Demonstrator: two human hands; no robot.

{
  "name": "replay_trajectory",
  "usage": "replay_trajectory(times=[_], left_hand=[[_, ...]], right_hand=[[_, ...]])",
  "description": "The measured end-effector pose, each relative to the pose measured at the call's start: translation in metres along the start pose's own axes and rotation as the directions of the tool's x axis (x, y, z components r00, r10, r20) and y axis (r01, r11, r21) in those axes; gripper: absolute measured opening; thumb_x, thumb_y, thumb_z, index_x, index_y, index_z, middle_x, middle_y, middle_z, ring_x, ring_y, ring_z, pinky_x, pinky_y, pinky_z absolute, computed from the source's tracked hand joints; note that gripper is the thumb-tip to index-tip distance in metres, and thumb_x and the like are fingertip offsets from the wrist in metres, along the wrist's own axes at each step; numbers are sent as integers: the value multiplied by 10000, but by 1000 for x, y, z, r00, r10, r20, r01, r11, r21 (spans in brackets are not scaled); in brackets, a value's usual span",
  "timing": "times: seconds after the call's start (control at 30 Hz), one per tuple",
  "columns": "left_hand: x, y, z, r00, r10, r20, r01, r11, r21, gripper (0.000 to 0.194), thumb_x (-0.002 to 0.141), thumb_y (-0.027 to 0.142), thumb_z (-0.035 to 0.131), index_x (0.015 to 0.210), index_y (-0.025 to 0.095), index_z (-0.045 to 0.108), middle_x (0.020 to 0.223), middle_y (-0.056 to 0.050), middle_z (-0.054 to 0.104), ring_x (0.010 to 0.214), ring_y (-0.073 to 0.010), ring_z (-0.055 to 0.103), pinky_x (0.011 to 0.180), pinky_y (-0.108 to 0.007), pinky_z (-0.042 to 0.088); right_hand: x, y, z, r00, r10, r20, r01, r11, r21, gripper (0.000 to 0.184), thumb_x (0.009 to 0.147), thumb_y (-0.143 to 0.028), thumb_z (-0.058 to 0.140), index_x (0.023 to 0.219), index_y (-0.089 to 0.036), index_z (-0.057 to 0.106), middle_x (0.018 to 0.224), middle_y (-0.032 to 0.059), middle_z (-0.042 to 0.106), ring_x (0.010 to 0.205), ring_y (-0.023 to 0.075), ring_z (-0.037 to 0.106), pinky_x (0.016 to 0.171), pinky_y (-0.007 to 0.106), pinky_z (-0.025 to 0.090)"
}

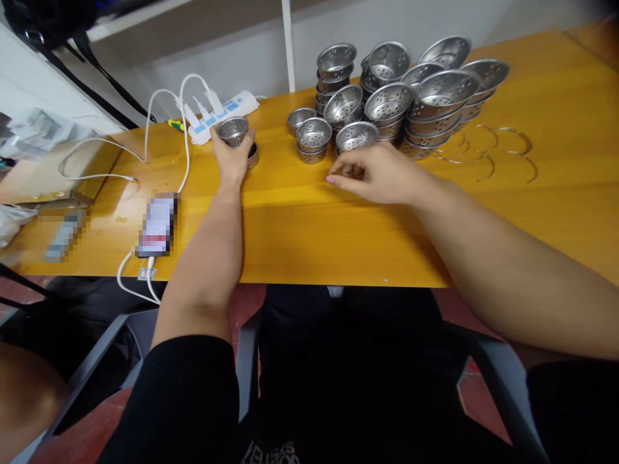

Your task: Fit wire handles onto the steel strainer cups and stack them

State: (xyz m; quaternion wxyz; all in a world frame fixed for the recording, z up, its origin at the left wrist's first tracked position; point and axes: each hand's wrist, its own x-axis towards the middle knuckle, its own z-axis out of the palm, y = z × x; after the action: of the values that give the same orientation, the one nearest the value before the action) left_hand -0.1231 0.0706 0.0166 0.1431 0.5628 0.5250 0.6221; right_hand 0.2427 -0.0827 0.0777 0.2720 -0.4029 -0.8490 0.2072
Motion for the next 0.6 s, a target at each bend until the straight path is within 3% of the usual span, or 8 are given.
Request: replay_trajectory(times=[0.1,0.23,0.3,0.37,0.5,0.6], left_hand=[[4,-8,-2,1000,19,-4,-19,1000,6,1056,464,1074,915,1129,380,477,1176,-17,737,1204,-296,679,1260,-551,530],[0,6,-3,999,43,-23,-40,991,124,838,871,910,860,1273,322,419,1305,2,674,1219,-117,631,1273,-394,533],[-3,19,-4,996,83,-40,-77,986,146,780,972,835,784,1333,287,362,1351,11,618,1243,-50,573,1304,-349,493],[-5,32,-4,993,115,-23,-111,986,127,828,936,878,778,1353,297,361,1377,9,607,1299,-71,551,1347,-372,471],[-14,46,3,983,124,138,-125,992,-6,980,674,985,936,1318,383,507,1432,-13,708,1439,-265,623,1365,-498,504],[-27,42,14,955,123,270,-118,992,-35,1012,610,1008,937,1298,359,576,1383,-54,777,1429,-358,707,1321,-574,548]], right_hand=[[1,3,2,1000,-27,11,27,999,-24,300,1044,-564,691,1032,-283,798,915,67,787,798,288,716,818,497,575],[1,3,3,999,-44,14,44,998,-32,258,1041,-503,694,1039,-266,795,908,65,784,784,278,721,807,468,566],[0,3,3,999,-39,17,40,998,-39,257,1051,-500,696,1048,-265,800,919,69,789,794,278,726,817,464,568],[0,3,2,999,-36,21,37,998,-48,268,1057,-504,693,1062,-261,808,931,72,794,801,276,728,820,455,568],[1,3,2,998,-49,33,50,998,-47,321,1059,-517,681,1092,-234,830,937,80,798,805,264,730,815,421,553],[1,3,2,998,-40,46,43,998,-53,334,1070,-522,686,1117,-229,841,954,81,802,815,256,726,817,405,541]])
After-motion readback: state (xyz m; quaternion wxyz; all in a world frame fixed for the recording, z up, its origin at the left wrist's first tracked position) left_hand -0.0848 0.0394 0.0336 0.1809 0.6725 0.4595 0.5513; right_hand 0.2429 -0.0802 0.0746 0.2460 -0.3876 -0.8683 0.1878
